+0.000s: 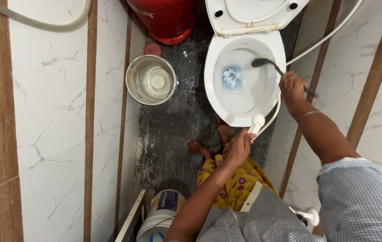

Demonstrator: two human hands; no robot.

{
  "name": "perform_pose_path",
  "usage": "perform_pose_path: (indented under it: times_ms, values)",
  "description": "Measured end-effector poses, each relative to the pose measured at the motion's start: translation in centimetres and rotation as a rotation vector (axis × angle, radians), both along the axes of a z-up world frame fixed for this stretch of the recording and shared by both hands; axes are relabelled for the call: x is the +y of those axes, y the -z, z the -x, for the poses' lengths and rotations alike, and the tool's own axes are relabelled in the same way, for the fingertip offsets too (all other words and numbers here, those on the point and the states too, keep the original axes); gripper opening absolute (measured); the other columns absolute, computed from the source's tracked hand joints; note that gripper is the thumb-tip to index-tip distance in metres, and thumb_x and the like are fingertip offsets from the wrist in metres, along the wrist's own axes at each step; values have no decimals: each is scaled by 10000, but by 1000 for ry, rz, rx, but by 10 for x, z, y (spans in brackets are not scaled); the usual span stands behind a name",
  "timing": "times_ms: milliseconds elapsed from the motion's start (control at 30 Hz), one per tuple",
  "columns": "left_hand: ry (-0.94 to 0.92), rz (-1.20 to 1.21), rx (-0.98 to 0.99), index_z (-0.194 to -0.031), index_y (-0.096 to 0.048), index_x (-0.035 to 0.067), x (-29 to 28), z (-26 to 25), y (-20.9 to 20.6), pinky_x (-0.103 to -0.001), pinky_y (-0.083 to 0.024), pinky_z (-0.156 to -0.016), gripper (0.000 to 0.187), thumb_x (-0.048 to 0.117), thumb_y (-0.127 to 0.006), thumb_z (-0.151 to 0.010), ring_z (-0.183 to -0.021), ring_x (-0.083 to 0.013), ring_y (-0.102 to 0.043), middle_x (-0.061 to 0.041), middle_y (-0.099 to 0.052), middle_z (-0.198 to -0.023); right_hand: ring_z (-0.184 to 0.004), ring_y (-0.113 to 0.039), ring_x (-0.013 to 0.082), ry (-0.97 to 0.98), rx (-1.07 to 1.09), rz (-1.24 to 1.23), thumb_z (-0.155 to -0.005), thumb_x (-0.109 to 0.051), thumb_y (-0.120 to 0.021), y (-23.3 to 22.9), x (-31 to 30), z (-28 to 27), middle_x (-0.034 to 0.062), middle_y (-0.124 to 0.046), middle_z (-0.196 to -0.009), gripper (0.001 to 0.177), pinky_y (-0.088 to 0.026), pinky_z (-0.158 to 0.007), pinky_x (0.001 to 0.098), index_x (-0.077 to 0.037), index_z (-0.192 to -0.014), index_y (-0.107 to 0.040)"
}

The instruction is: The person cleans a toilet by scrubbing the interior with a brush and rinsing the surfaces using a handheld sprayer.

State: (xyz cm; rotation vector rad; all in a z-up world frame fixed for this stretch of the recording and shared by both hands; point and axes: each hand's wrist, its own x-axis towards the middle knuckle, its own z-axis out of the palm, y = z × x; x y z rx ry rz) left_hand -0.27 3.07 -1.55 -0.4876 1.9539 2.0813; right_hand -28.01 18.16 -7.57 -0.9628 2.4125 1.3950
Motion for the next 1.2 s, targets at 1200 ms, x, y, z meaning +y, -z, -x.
perform_pose_path:
  times_ms: [1200]
  values:
    - [-804, -467, -181, -1174, -581, 26, 5, -64, 78, -295, -547, -664, 516, 494, -388, -1071, -720, -127, -592, -44, -574, -882, -539, -501, 191, 666, -1009, 122, -1039, -233, -577, 80, -10, -53, 57, -582, -729, 293, -430, -469, 332, -91, -1292, -621]
